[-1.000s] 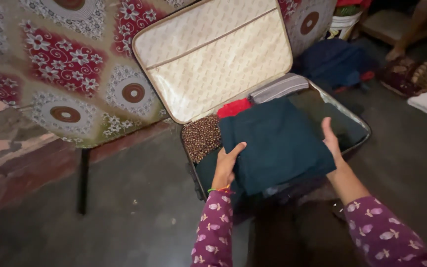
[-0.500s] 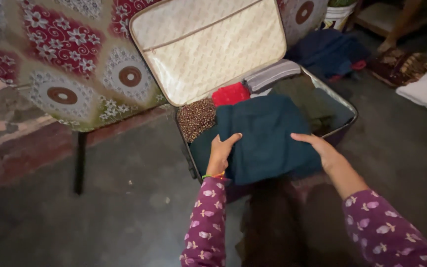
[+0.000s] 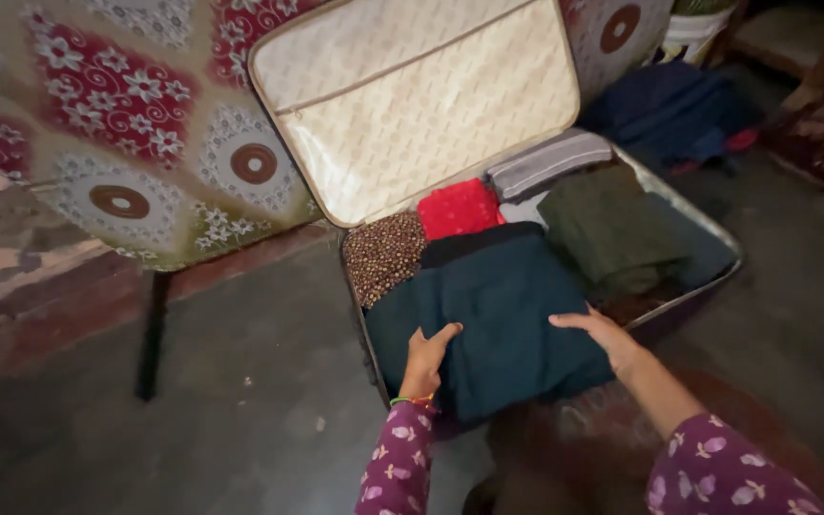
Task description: The recorder is unloading clothes from the bag and placing them on a rack.
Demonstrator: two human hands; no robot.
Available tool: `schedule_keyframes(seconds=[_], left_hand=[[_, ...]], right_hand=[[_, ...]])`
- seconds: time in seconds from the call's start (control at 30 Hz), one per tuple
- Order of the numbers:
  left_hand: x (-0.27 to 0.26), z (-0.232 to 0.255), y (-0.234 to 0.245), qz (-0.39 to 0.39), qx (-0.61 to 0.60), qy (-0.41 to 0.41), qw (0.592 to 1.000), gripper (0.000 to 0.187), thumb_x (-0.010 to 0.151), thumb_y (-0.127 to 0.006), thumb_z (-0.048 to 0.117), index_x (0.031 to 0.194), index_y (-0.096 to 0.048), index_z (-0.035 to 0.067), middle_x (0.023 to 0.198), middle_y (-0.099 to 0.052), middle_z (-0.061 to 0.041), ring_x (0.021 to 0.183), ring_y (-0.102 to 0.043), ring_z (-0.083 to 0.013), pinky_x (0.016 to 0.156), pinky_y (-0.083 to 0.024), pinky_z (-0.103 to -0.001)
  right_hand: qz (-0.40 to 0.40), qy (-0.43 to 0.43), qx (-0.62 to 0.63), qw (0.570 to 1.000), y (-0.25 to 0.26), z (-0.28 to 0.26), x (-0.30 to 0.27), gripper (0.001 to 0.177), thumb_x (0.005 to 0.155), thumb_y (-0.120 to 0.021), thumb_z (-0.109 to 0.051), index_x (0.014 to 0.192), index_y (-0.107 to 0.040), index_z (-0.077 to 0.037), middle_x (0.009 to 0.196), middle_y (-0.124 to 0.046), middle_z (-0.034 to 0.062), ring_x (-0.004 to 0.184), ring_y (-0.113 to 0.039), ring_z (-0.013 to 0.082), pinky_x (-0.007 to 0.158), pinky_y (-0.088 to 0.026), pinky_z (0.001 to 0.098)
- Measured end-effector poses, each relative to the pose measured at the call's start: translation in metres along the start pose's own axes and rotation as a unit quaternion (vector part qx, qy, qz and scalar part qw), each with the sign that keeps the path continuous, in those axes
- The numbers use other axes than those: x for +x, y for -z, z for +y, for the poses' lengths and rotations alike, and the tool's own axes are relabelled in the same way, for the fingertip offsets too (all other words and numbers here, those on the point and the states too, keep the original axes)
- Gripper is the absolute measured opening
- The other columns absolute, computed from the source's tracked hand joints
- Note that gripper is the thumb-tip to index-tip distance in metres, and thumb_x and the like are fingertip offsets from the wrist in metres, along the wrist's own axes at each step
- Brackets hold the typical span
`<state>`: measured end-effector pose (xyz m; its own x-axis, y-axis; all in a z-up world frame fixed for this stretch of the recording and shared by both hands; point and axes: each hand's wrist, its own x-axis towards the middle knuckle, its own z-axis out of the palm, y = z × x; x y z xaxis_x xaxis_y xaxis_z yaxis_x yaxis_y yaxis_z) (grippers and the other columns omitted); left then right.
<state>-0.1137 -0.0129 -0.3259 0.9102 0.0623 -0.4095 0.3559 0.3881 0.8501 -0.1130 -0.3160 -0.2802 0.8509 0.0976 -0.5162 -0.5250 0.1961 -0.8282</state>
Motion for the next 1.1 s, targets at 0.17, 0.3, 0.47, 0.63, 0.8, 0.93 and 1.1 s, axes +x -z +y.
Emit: schedule_keyframes(seconds=[0.17,0.3,0.47,0.63,0.8,0.93,1.1], left_hand=[[0.008,0.005,0.008,0.026,0.033,0.000,0.999,0.044,0.080,-0.083,0.009,0.118,-0.065,-0.002,0.108,-0.075,-0.011,0.096,-0.072,-0.0218,0.086,-0.058,-0.034],[-0.017,0.052,-0.009,-0.016,-0.013,-0.006,1.000,0.041,0.078,-0.079,0.008,0.116,-0.070,-0.001,0.104,-0.075,-0.010,0.091,-0.072,-0.0215,0.081,-0.059,-0.035],[-0.056,0.138,-0.032,-0.031,-0.004,0.008,0.999,0.038,0.079,-0.078,0.008,0.114,-0.069,-0.002,0.100,-0.075,-0.011,0.088,-0.072,-0.0225,0.078,-0.060,-0.037],[-0.114,0.228,-0.051,-0.056,-0.041,-0.007,0.998,0.035,0.080,-0.078,0.005,0.112,-0.070,-0.007,0.097,-0.074,-0.012,0.084,-0.072,-0.0232,0.076,-0.061,-0.039],[-0.199,0.344,-0.051,-0.002,-0.029,0.035,0.999,0.034,0.079,-0.076,0.007,0.110,-0.070,-0.004,0.097,-0.075,-0.014,0.081,-0.073,-0.0248,0.075,-0.061,-0.040],[-0.251,0.427,-0.040,0.046,-0.018,0.021,0.999,0.034,0.080,-0.078,0.007,0.111,-0.071,-0.005,0.099,-0.076,-0.013,0.083,-0.073,-0.0232,0.076,-0.061,-0.037],[-0.314,0.502,-0.017,0.057,-0.048,0.010,0.997,0.036,0.080,-0.079,0.009,0.112,-0.070,-0.007,0.098,-0.076,-0.015,0.083,-0.073,-0.0256,0.076,-0.062,-0.040]], right_hand=[[-0.011,-0.006,0.022,1.000,-0.003,-0.002,0.007,0.081,0.072,-0.079,-0.017,0.148,-0.050,-0.008,0.125,-0.066,0.0163,0.107,-0.067,0.0308,0.092,-0.055,0.0452],[-0.024,0.003,0.048,0.999,-0.020,-0.034,-0.024,0.079,0.075,-0.078,-0.016,0.148,-0.050,-0.007,0.126,-0.065,0.0157,0.107,-0.066,0.0298,0.091,-0.056,0.0441],[0.004,0.006,0.046,0.999,-0.055,-0.111,-0.095,0.076,0.076,-0.076,-0.016,0.147,-0.050,-0.010,0.126,-0.065,0.0156,0.107,-0.067,0.0298,0.089,-0.056,0.0439],[0.003,0.013,0.039,0.999,-0.094,-0.188,-0.171,0.075,0.075,-0.076,-0.016,0.146,-0.050,-0.015,0.122,-0.065,0.0133,0.105,-0.066,0.0300,0.085,-0.057,0.0452],[-0.048,0.002,0.055,0.997,-0.146,-0.258,-0.219,0.066,0.076,-0.077,-0.017,0.138,-0.057,-0.009,0.115,-0.069,0.0131,0.101,-0.069,0.0289,0.084,-0.058,0.0443],[-0.041,-0.033,0.049,0.997,-0.205,-0.323,-0.264,0.061,0.078,-0.078,-0.019,0.135,-0.058,-0.007,0.116,-0.069,0.0143,0.099,-0.069,0.0277,0.084,-0.058,0.0436],[-0.107,-0.092,0.036,0.989,-0.263,-0.386,-0.304,0.051,0.083,-0.078,-0.027,0.122,-0.067,0.002,0.104,-0.075,0.0162,0.086,-0.072,0.0282,0.080,-0.058,0.0417]])
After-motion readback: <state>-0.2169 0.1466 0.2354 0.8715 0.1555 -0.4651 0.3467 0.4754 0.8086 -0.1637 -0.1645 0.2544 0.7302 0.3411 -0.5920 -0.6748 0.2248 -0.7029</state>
